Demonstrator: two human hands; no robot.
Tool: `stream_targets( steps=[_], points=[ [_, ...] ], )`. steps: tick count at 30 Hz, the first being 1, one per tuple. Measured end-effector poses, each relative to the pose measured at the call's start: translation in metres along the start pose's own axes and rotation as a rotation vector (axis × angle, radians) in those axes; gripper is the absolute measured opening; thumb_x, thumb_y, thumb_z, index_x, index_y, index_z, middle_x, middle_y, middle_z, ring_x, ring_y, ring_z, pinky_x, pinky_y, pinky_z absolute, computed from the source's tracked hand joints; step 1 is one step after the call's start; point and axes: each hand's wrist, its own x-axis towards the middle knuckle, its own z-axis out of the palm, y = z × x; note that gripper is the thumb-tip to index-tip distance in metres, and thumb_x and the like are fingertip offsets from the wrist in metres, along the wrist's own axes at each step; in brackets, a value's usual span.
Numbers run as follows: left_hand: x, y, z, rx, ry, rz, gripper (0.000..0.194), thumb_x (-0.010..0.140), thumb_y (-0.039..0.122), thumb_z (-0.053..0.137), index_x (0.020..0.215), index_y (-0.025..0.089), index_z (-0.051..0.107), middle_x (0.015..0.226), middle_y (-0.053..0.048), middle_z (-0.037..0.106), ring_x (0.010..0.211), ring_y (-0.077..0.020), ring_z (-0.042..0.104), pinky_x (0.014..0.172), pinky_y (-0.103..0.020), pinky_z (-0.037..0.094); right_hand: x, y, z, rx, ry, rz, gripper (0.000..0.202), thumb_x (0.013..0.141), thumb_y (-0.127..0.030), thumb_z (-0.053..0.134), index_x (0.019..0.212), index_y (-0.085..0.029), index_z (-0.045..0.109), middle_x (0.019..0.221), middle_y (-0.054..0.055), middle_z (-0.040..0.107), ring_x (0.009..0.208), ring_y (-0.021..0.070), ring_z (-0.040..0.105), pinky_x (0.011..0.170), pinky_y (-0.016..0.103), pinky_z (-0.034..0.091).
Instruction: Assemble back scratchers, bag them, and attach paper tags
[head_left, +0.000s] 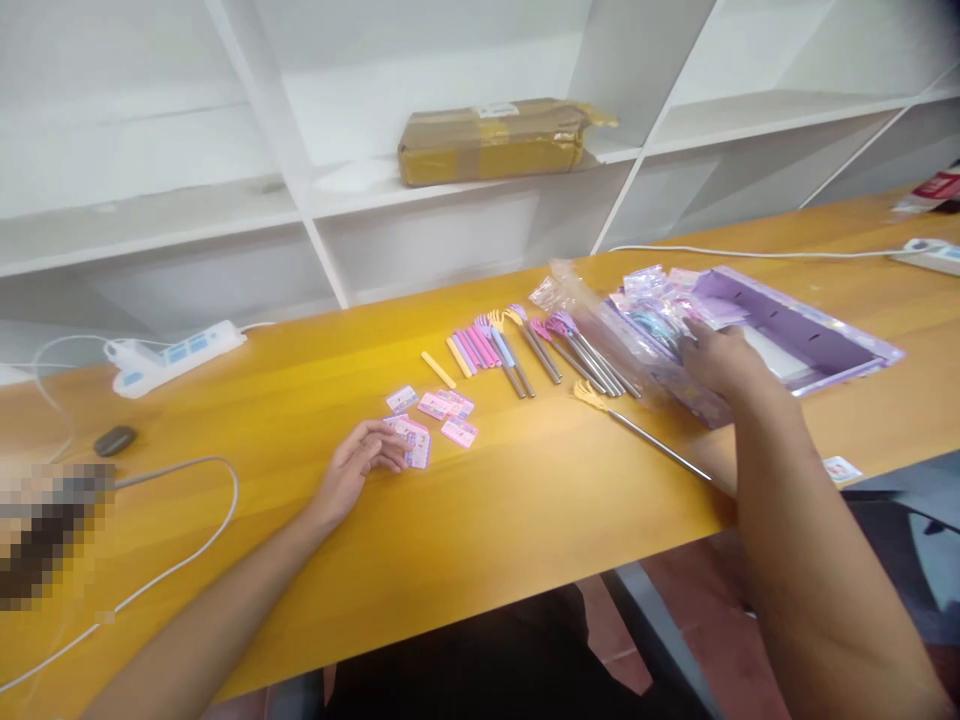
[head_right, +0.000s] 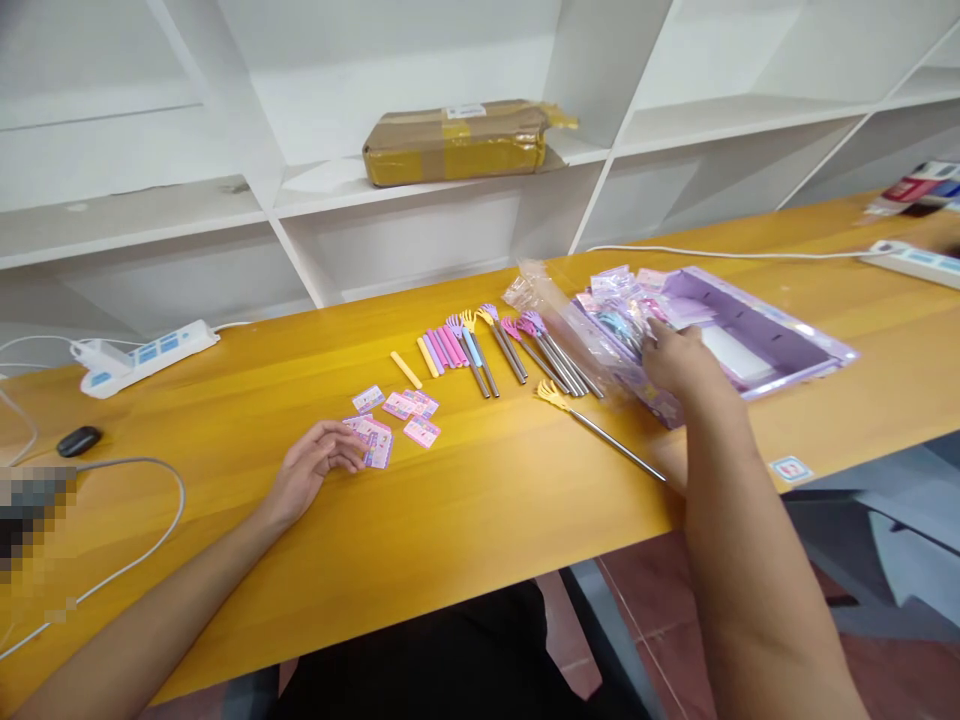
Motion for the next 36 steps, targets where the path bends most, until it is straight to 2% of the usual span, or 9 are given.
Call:
stream_targets(
  steps=[2, 4, 7, 9, 12, 15, 20, 28, 36],
  points=[
    [0.000, 0.000, 0.000, 0.008, 0.007, -0.008, 0.030, 0.102, 0.043, 0.069, 0.113, 0.016, 0.067, 0.107, -0.013, 0.081, 0.084, -0.0241, 0.078, 0.076, -0.036, 0.060, -0.002, -0.010, -0.011, -0.069, 0.014, 0.185, 0.061, 0.101, -0.031, 0.050, 0.153, -0.001, 0.059, 0.127, 0.038, 0.057, 0.074, 0.0256, 0.057, 0.073, 0.040, 0.038],
    [-0.001, 0.000, 0.000, 0.024, 0.011, -0.005, 0.029, 0.102, 0.043, 0.068, 0.113, 0.016, 0.066, 0.106, -0.013, 0.081, 0.083, -0.0240, 0.077, 0.076, -0.037, 0.059, -0.005, -0.026, -0.024, -0.069, 0.158, 0.246, 0.059, 0.102, -0.032, 0.050, 0.155, -0.008, 0.059, 0.141, 0.036, 0.050, 0.103, 0.0343, 0.064, 0.084, 0.043, 0.044],
    [-0.002, -0.001, 0.000, 0.042, 0.011, 0.007, 0.030, 0.102, 0.044, 0.068, 0.112, 0.017, 0.066, 0.104, -0.013, 0.081, 0.081, -0.0240, 0.077, 0.076, -0.037, 0.058, -0.012, -0.060, -0.035, 0.011, 0.389, 0.054, 0.046, 0.104, -0.026, 0.044, 0.136, -0.010, 0.073, 0.133, 0.026, 0.059, 0.123, 0.0335, 0.059, 0.102, 0.042, 0.047],
    [-0.002, -0.001, -0.001, 0.057, 0.005, 0.011, 0.030, 0.102, 0.045, 0.067, 0.113, 0.017, 0.065, 0.103, -0.013, 0.081, 0.081, -0.0238, 0.076, 0.075, -0.036, 0.058, -0.020, -0.087, -0.032, 0.074, 0.303, -0.193, 0.042, 0.105, -0.027, 0.042, 0.125, -0.011, 0.076, 0.124, 0.021, 0.066, 0.118, 0.0295, 0.061, 0.107, 0.038, 0.047],
    [-0.002, -0.002, -0.001, 0.089, -0.005, 0.019, 0.030, 0.104, 0.045, 0.066, 0.114, 0.017, 0.065, 0.104, -0.013, 0.081, 0.080, -0.0232, 0.076, 0.075, -0.036, 0.057, -0.032, -0.126, -0.011, 0.083, 0.079, -0.403, 0.049, 0.108, -0.037, 0.041, 0.142, -0.011, 0.065, 0.137, 0.021, 0.063, 0.123, 0.0309, 0.060, 0.110, 0.041, 0.048],
    [-0.003, -0.002, -0.001, 0.111, -0.012, 0.032, 0.030, 0.104, 0.046, 0.066, 0.114, 0.017, 0.065, 0.104, -0.012, 0.080, 0.080, -0.0225, 0.075, 0.075, -0.035, 0.057, -0.037, -0.152, 0.018, 0.016, -0.056, -0.320, 0.066, 0.109, -0.050, 0.038, 0.160, -0.008, 0.047, 0.149, 0.027, 0.051, 0.127, 0.0380, 0.056, 0.109, 0.051, 0.047],
    [-0.004, -0.003, -0.001, 0.122, -0.029, 0.040, 0.035, 0.103, 0.050, 0.066, 0.114, 0.017, 0.064, 0.103, -0.013, 0.080, 0.079, -0.0229, 0.075, 0.074, -0.036, 0.057, -0.033, -0.173, 0.048, -0.097, -0.140, -0.176, 0.071, 0.110, -0.060, 0.031, 0.163, -0.017, 0.044, 0.156, 0.028, 0.041, 0.130, 0.0429, 0.051, 0.109, 0.057, 0.042],
    [-0.005, -0.005, -0.001, 0.140, -0.039, 0.038, 0.032, 0.105, 0.048, 0.063, 0.117, 0.018, 0.063, 0.104, -0.013, 0.080, 0.081, -0.0231, 0.075, 0.075, -0.037, 0.057, -0.036, -0.230, 0.049, -0.072, -0.146, -0.163, 0.065, 0.111, -0.049, 0.030, 0.165, -0.014, 0.039, 0.158, 0.030, 0.038, 0.132, 0.0435, 0.048, 0.110, 0.056, 0.038],
    [-0.006, -0.002, 0.003, 0.174, -0.035, 0.063, 0.034, 0.105, 0.050, 0.062, 0.114, 0.018, 0.063, 0.103, -0.012, 0.080, 0.081, -0.0231, 0.074, 0.075, -0.038, 0.057, -0.040, -0.287, 0.052, -0.018, -0.219, -0.142, 0.066, 0.109, -0.041, 0.031, 0.167, -0.009, 0.032, 0.171, 0.034, 0.018, 0.149, 0.0478, 0.032, 0.113, 0.064, 0.033]
  ],
)
